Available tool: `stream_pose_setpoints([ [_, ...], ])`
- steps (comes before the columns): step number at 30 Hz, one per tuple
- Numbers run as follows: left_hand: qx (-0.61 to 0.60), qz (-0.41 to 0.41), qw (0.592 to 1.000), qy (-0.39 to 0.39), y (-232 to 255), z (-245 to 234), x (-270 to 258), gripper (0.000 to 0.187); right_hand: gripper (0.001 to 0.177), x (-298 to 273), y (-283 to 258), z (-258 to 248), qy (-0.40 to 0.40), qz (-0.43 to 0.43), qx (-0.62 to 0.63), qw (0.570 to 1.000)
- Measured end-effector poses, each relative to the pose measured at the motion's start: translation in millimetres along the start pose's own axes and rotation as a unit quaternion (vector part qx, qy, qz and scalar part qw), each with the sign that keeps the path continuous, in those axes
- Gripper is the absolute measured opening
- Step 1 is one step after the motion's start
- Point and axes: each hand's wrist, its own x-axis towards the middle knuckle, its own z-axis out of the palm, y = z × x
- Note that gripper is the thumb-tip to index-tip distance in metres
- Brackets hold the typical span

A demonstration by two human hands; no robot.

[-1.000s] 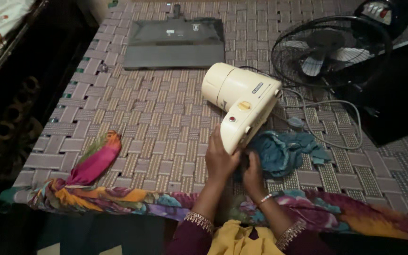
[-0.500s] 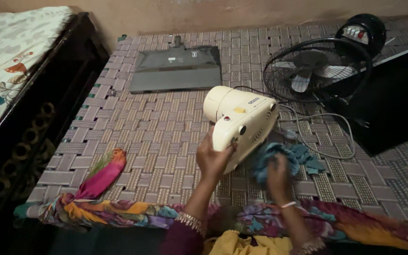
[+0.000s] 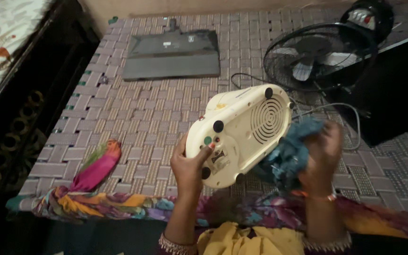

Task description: The person cleans the outer housing and base of a mixer with a cloth, turning the appliance over to wipe the bottom.

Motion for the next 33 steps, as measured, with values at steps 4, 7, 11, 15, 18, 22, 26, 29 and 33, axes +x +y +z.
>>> stream_pose_setpoints([
  [4, 0.033, 0.014, 0.999, 0.018, -11, -4, 4, 0.055, 0.024, 4, 37, 86, -0.103, 0.285, 0.384, 0.872],
  [7, 0.048, 0.004, 0.998, 0.05, -30, -14, 14, 0.054, 0.026, -51, 55, 119, -0.218, -0.1, -0.223, 0.945],
  [11, -0.011, -0.004, 0.999, 0.044, -67, -45, 29, 0.051, 0.036, -113, 65, 113, -0.299, -0.199, -0.347, 0.866],
  [15, -0.037, 0.016, 0.998, 0.041, -104, -66, 31, 0.049, 0.056, -113, 81, 106, -0.336, -0.199, -0.366, 0.844],
  [18, -0.077, 0.013, 0.997, 0.03, -119, -62, 32, 0.053, 0.056, -78, 96, 118, -0.279, -0.221, -0.416, 0.837],
  [22, -0.037, 0.017, 0.999, 0.018, -133, -60, 26, 0.057, 0.041, -51, 110, 124, -0.162, -0.193, -0.438, 0.863],
  [26, -0.046, 0.034, 0.998, 0.001, -152, -60, 18, 0.067, 0.047, -86, 121, 103, -0.137, -0.2, -0.468, 0.85],
  [29, -0.01, 0.073, 0.997, -0.019, -163, -53, 21, 0.072, 0.051, -105, 135, 85, -0.117, -0.198, -0.508, 0.83],
  [33, 0.051, 0.093, 0.994, -0.035, -172, -51, 19, 0.075, 0.047, -140, 142, 56, -0.152, -0.125, -0.526, 0.827],
])
